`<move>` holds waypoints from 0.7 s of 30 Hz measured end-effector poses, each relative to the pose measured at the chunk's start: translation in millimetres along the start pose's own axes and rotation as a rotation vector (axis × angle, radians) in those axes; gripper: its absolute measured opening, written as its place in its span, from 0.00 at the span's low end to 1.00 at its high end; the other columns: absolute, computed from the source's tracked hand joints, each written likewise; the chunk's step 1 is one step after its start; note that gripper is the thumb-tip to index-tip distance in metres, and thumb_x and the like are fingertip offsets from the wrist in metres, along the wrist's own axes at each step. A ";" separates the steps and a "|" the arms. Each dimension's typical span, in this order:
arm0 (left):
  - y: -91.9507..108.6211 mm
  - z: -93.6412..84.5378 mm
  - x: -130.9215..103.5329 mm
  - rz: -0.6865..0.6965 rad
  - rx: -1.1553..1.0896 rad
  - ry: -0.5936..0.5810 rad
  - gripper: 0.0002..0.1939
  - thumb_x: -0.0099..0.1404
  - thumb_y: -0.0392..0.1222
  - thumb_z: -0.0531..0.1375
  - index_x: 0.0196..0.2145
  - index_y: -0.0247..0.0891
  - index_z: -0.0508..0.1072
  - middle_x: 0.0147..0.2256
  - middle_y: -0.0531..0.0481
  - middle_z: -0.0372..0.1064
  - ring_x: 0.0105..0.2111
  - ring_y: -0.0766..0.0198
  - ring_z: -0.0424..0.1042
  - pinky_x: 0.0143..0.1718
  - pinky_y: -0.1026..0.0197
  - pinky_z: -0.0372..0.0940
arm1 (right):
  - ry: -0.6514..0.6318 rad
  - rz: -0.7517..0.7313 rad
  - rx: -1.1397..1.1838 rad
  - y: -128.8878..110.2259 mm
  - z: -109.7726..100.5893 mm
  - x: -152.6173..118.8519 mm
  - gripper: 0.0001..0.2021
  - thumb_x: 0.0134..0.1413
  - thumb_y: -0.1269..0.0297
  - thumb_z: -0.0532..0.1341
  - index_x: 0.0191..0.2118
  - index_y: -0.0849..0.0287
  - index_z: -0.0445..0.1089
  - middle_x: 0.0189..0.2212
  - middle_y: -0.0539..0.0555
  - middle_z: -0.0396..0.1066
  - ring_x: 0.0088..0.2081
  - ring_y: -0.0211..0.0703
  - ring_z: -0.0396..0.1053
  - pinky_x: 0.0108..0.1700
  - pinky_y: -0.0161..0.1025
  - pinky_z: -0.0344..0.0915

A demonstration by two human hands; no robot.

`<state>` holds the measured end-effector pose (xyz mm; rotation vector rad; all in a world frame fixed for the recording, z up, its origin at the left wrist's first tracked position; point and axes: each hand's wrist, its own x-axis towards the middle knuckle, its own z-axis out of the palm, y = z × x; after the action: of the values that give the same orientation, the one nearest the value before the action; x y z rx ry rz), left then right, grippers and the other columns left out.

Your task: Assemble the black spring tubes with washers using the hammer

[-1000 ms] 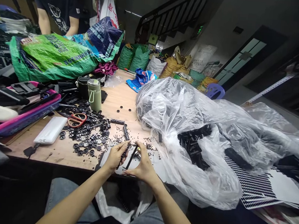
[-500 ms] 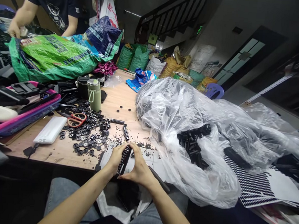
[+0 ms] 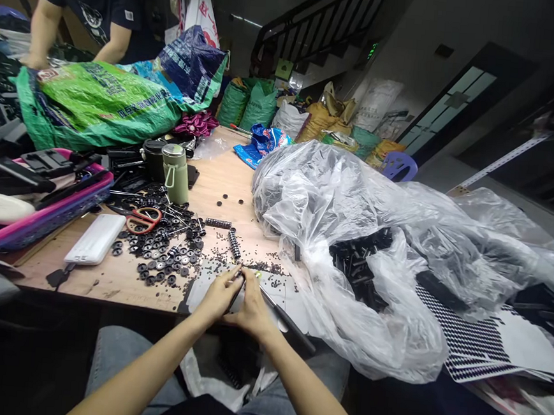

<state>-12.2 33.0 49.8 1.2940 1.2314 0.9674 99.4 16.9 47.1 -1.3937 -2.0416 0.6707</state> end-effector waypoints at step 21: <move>-42.3 -13.0 0.0 0.654 1.261 -0.073 0.20 0.59 0.28 0.46 0.48 0.35 0.62 0.40 0.43 0.67 0.43 0.57 0.63 0.46 0.49 0.53 | -0.027 0.452 -0.386 15.0 -41.6 -51.2 0.20 0.60 0.55 0.36 0.30 0.58 0.58 0.18 0.51 0.64 0.22 0.42 0.64 0.24 0.34 0.52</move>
<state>-30.6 31.4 9.6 2.8076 1.4125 0.4727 153.2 -22.7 57.5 -2.1170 -1.9584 0.4866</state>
